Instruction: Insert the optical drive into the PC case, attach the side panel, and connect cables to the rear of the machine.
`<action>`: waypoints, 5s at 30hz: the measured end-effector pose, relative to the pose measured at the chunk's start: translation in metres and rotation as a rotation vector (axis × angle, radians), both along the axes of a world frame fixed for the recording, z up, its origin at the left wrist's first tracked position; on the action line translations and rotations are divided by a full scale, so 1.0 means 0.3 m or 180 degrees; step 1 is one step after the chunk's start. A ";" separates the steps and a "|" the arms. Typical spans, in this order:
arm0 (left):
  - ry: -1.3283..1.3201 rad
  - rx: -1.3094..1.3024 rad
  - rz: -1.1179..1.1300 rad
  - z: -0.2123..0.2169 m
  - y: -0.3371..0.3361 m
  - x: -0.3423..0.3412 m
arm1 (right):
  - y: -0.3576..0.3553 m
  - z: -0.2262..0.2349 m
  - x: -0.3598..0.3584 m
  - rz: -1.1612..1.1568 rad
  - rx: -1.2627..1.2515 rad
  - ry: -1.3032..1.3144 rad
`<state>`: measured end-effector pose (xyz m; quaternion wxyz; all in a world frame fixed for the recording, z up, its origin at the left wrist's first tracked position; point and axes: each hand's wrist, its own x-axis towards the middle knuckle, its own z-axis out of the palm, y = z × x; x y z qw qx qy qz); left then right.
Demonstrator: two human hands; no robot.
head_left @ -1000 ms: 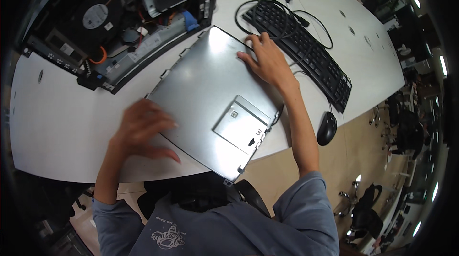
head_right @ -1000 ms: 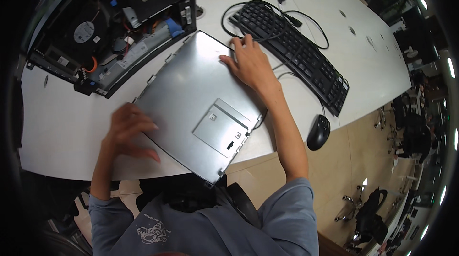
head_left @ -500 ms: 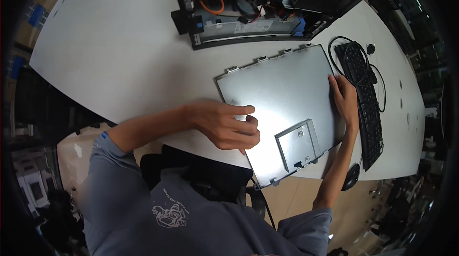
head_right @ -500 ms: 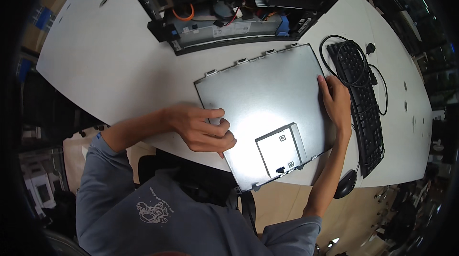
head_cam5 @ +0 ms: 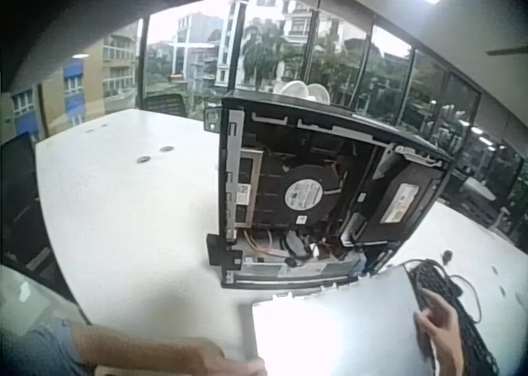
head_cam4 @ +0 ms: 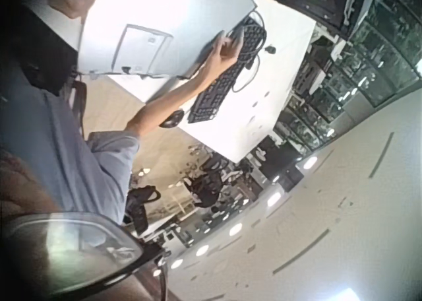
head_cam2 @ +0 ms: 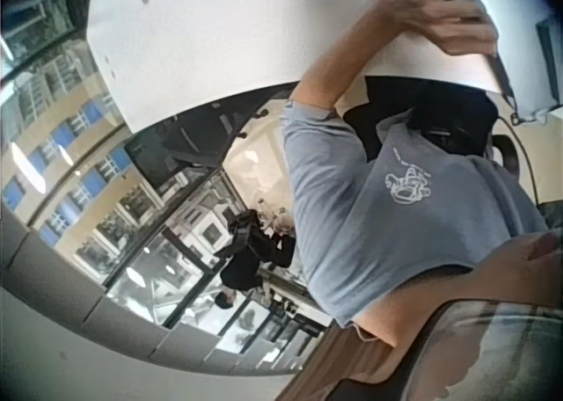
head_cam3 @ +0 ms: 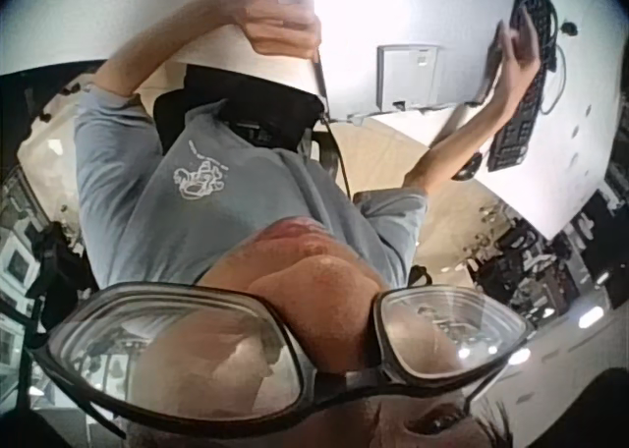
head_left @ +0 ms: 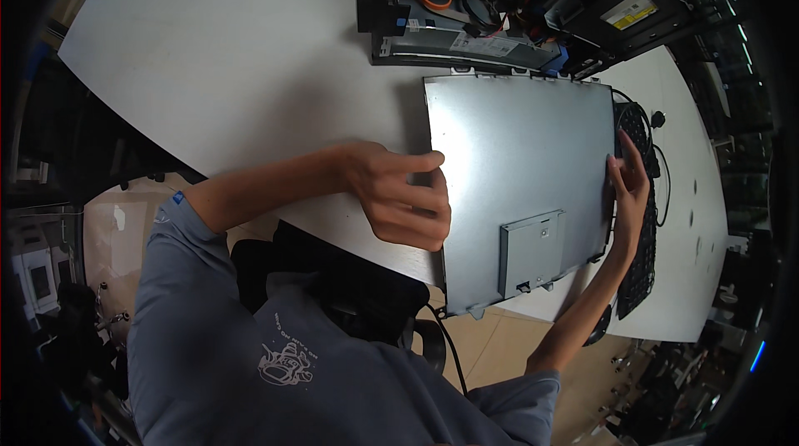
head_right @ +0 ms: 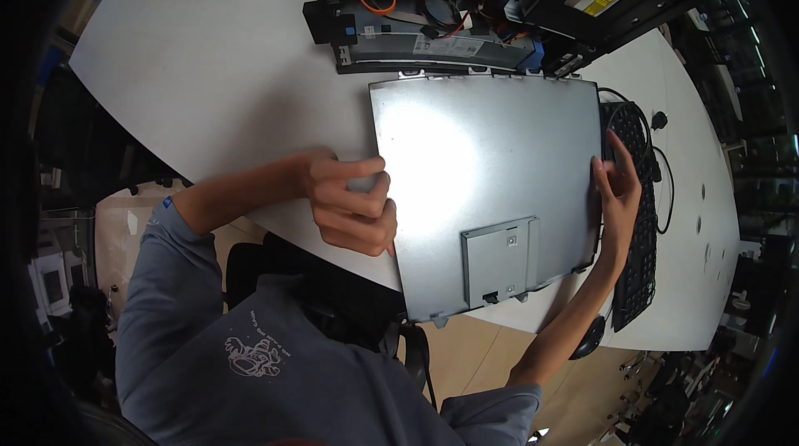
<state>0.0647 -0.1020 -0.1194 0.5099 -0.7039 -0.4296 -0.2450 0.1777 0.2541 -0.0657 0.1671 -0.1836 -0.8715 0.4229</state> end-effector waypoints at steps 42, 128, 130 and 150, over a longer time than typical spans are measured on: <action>-0.0180 -0.0372 0.0070 0.065 -0.065 -0.142 | -0.155 0.026 0.020 0.0255 -0.3769 0.1231; -0.4424 0.0433 0.0137 0.166 -0.154 -0.408 | -0.248 0.024 -0.297 0.0884 0.0201 0.1790; -0.4556 0.0155 -0.0233 0.181 -0.150 -0.440 | -0.250 0.035 -0.293 0.0801 0.0285 0.1812; -0.4012 0.0441 0.0203 0.420 -0.104 -0.447 | -0.318 0.707 -0.608 0.1853 0.2498 0.0424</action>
